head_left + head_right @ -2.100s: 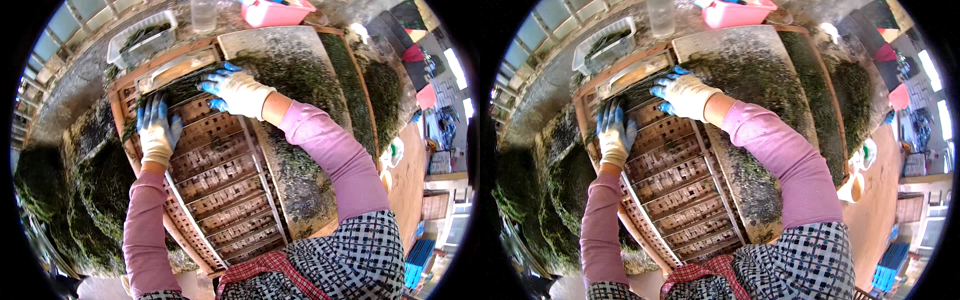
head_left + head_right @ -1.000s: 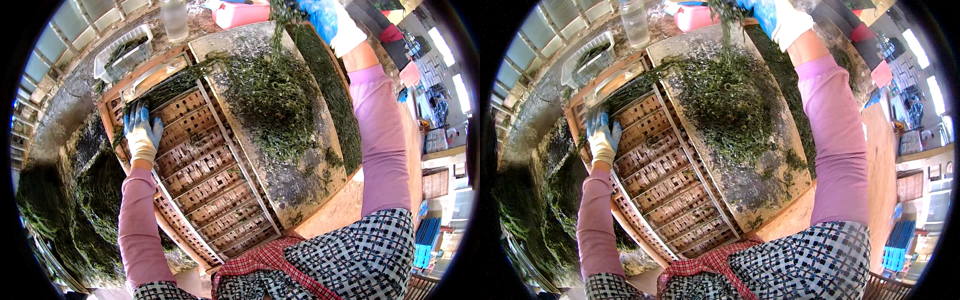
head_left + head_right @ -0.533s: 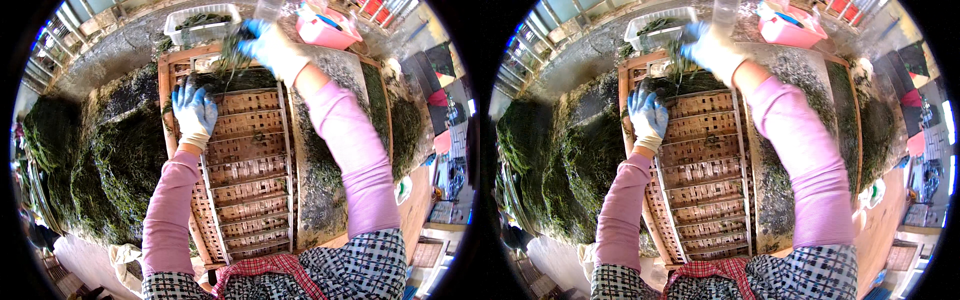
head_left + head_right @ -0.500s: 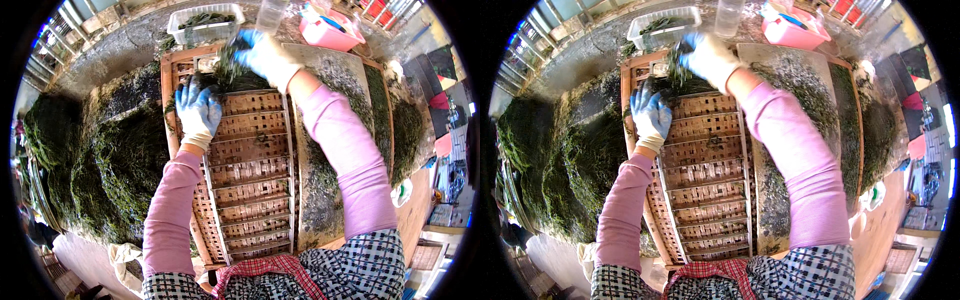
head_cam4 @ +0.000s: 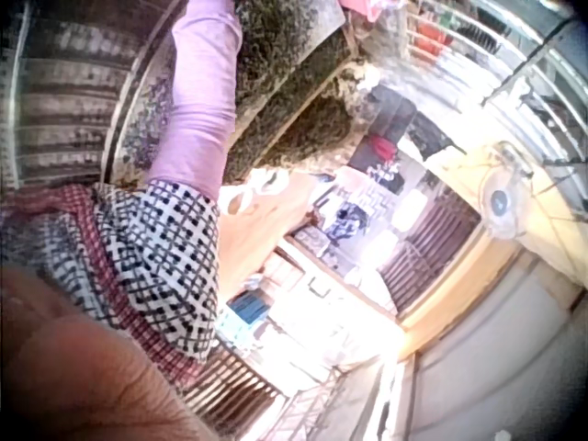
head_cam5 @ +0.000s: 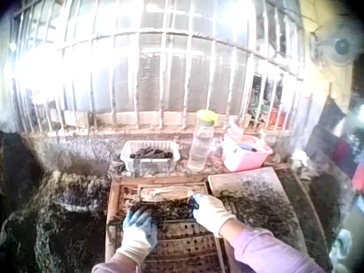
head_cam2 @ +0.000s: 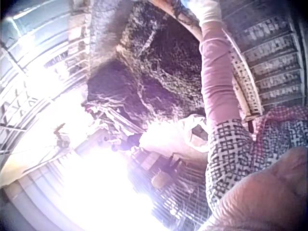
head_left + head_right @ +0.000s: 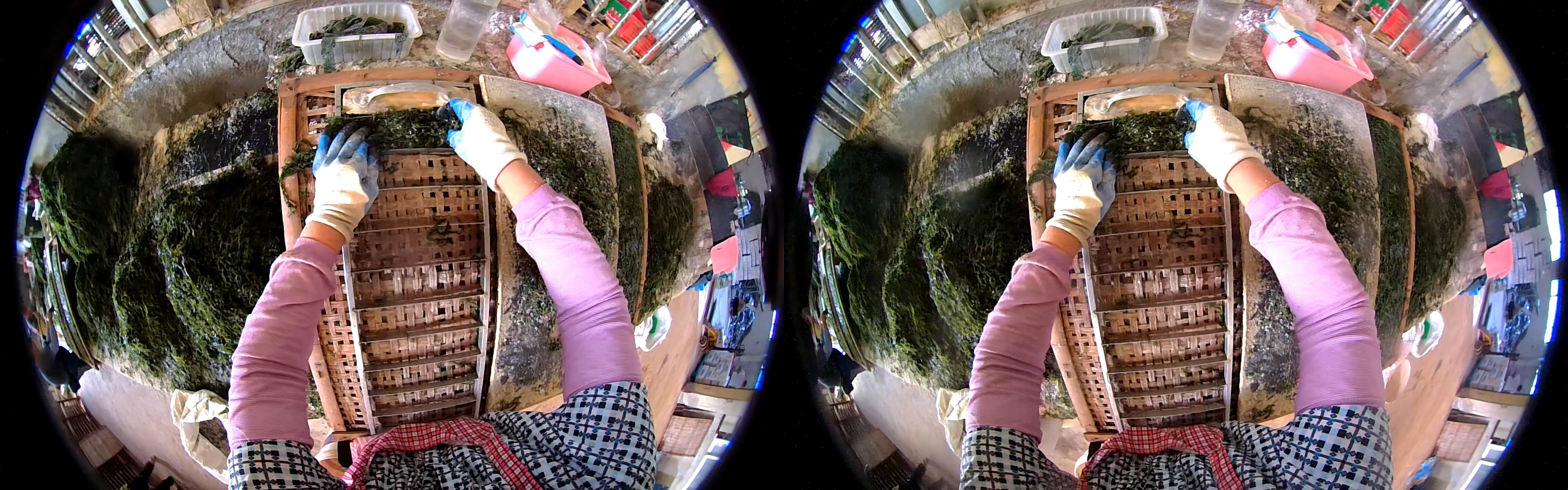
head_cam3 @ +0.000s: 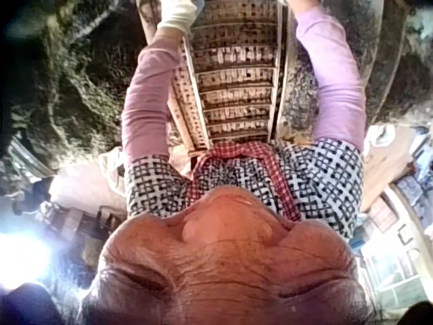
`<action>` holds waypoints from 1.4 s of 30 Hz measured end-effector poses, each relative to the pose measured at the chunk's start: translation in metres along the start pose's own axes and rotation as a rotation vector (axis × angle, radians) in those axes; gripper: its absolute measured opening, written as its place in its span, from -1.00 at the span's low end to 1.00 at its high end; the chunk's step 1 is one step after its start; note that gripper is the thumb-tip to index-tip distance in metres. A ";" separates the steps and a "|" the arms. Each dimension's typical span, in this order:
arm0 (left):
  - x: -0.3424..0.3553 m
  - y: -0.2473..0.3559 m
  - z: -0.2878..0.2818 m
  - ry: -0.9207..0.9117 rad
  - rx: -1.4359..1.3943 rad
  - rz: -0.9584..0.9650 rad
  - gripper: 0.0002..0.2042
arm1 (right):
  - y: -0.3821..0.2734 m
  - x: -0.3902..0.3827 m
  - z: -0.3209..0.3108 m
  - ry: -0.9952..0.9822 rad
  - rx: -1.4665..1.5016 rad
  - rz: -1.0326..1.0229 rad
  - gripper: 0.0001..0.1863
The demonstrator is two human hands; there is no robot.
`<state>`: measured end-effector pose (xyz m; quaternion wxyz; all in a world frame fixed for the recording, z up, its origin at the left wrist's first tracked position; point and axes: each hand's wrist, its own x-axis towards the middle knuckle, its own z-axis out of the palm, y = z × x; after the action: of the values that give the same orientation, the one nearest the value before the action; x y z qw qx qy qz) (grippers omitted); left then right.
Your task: The person pushes green leaves through a wooden grate with a small hand tool, mixes the leaves with a white powder on a stone bench, and uses a red scoop to add more powder from a bucket.
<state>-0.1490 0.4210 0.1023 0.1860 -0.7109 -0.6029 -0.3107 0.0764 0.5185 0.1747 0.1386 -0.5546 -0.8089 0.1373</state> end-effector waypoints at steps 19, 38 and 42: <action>0.019 -0.001 -0.004 -0.147 0.001 0.089 -0.69 | -0.031 -0.009 0.011 0.132 -0.225 -0.206 -0.68; 0.018 0.010 -0.040 -0.254 0.138 -0.097 -0.74 | -0.006 -0.012 0.021 -0.043 -0.453 -0.081 -0.60; 0.022 0.025 -0.038 -0.203 0.062 -0.044 -0.64 | -0.037 -0.034 0.025 0.038 -0.253 -0.314 -0.55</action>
<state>-0.1315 0.4083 0.1477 0.1391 -0.7193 -0.6432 -0.2224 0.0472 0.4718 0.1630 0.1025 -0.4373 -0.8934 0.0008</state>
